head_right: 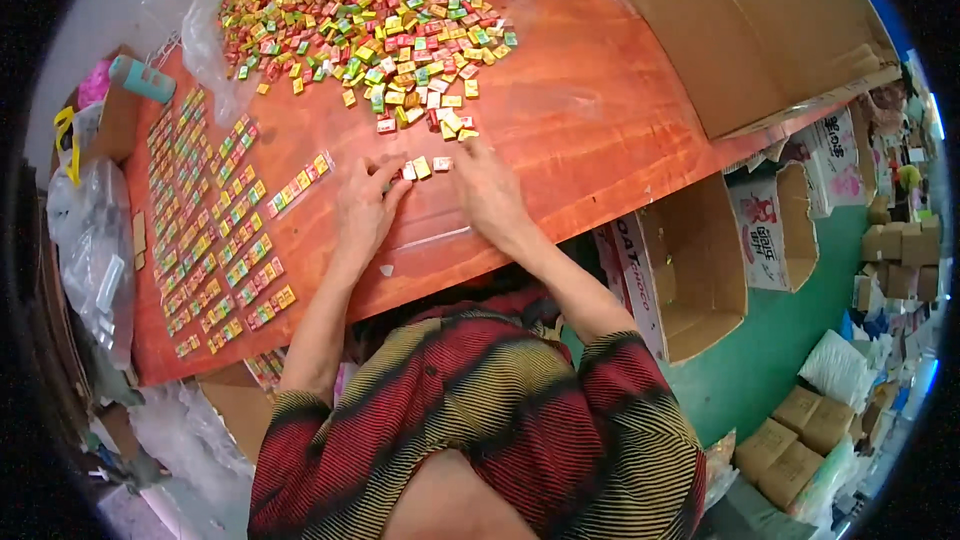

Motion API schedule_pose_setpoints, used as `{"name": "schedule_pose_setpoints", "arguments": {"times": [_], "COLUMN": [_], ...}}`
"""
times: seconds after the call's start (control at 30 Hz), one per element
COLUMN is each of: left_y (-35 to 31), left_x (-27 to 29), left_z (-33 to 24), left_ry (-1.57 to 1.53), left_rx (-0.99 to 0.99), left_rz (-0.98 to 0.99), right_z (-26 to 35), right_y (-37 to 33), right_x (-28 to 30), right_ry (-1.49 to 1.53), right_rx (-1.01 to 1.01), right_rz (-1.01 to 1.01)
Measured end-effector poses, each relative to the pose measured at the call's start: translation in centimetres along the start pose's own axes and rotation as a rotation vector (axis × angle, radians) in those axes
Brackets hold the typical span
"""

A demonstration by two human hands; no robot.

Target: Arranging small colorful blocks into neat rows on a workspace table.

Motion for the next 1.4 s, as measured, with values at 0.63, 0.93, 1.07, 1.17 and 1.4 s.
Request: {"name": "schedule_pose_setpoints", "arguments": {"times": [0.63,0.93,1.07,1.17,1.4], "left_y": [-0.1,0.0,-0.1,0.0,0.3], "left_x": [-0.2,-0.5,-0.5,-0.6,-0.5], "left_z": [-0.1,0.0,-0.2,-0.4,-0.6], "left_ry": [0.025,-0.003,-0.003,-0.016,-0.012], "left_rx": [-0.05,-0.108,-0.134,-0.124,-0.112], "left_rz": [0.019,0.016,-0.01,-0.018,-0.018], "right_z": [-0.9,-2.0,-1.6,-1.0,-1.9], "right_y": [0.0,-0.9,0.0,1.3,2.7], "right_x": [2.3,1.9,2.2,2.6,0.8], "right_ry": [-0.254,-0.214,-0.329,-0.352,-0.386], "right_rx": [-0.036,-0.061,-0.124,-0.086,0.022], "right_rz": [-0.108,-0.042,0.001,-0.111,-0.134]}}
Point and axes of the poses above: each hand's wrist, its own y-axis towards the middle knuckle, its own x-axis out of the back of the hand, z = x × y, the point moved 4 cm from there along y, towards the middle knuckle, and after that the axes turned 2 degrees about x, right-handed, at the moved point
